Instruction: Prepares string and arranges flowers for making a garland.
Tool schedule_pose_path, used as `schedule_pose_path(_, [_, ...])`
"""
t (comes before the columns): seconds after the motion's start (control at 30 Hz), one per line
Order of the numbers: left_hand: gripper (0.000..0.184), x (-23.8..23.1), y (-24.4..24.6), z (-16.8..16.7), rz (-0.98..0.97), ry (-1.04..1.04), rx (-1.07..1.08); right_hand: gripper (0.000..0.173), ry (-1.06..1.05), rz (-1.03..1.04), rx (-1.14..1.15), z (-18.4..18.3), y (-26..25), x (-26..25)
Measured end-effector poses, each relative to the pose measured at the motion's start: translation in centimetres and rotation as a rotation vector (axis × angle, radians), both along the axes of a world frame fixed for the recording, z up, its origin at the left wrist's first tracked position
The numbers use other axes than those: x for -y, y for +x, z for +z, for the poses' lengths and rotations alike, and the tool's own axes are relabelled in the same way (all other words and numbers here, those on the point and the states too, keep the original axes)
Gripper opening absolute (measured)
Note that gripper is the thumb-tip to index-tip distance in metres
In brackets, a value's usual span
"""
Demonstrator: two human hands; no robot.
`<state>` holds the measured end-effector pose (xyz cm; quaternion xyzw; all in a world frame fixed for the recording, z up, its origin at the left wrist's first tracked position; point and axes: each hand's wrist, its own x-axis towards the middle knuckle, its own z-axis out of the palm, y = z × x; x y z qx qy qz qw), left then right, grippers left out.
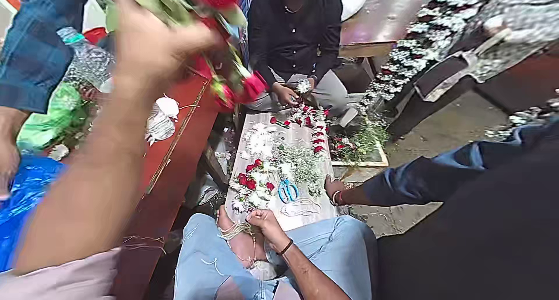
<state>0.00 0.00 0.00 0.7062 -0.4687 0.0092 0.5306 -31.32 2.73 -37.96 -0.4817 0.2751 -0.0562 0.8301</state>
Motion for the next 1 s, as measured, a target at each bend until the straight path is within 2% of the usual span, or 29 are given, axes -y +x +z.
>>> schedule_pose_path(0.1, [0.044,8.3,-2.6,-11.5,-0.217,-0.048,-0.048,0.013,0.02,-0.016,-0.002,-0.2,0.2,0.5])
schedule_pose_path(0.2, [0.041,15.5,-5.3,-21.3,-0.179,0.069,-0.181,0.013,0.022,-0.031,-0.011,-0.7,-0.1,1.2])
schedule_pose_path(0.3, [0.039,21.5,-6.2,-28.2,-0.113,0.173,-0.151,0.013,0.03,-0.065,-0.012,-0.7,-0.2,1.8])
schedule_pose_path(0.37, [0.04,24.5,-6.2,-31.0,-0.104,0.24,-0.142,0.014,0.031,-0.08,-0.013,-0.5,-0.2,2.4])
schedule_pose_path(0.43, [0.047,26.7,-5.7,-32.8,-0.09,0.395,-0.08,0.015,0.023,-0.089,-0.018,-0.4,0.0,2.9])
schedule_pose_path(0.5, [0.07,28.2,-5.0,-33.5,-0.101,0.585,0.047,0.015,0.016,-0.088,-0.029,-0.5,0.2,3.2])
schedule_pose_path(0.57, [0.09,28.9,-4.0,-33.3,-0.153,0.685,0.094,0.014,0.008,-0.082,-0.023,-0.5,0.2,3.3])
schedule_pose_path(0.6, [0.094,28.8,-3.7,-32.9,-0.18,0.674,0.084,0.013,-0.002,-0.073,-0.014,-0.6,0.3,3.2])
schedule_pose_path(0.67, [0.089,27.9,-3.3,-31.2,-0.221,0.561,0.06,0.014,-0.021,-0.045,-0.003,-0.8,0.4,3.0])
schedule_pose_path(0.77, [0.058,23.2,-4.8,-27.4,-0.346,0.317,-0.068,0.013,-0.013,-0.022,-0.007,-0.8,0.7,2.6])
schedule_pose_path(0.87, [0.029,13.8,-7.7,-25.6,-0.449,0.218,-0.311,0.012,-0.025,-0.009,-0.022,-0.7,0.5,2.2])
schedule_pose_path(0.93, [0.022,6.0,-10.1,-26.4,-0.372,0.295,-0.449,0.012,-0.027,-0.018,-0.023,-0.4,0.3,2.2])
schedule_pose_path(1.0, [0.022,-0.8,-12.5,-29.0,-0.275,0.377,-0.598,0.01,-0.023,-0.047,-0.009,0.2,0.1,2.4])
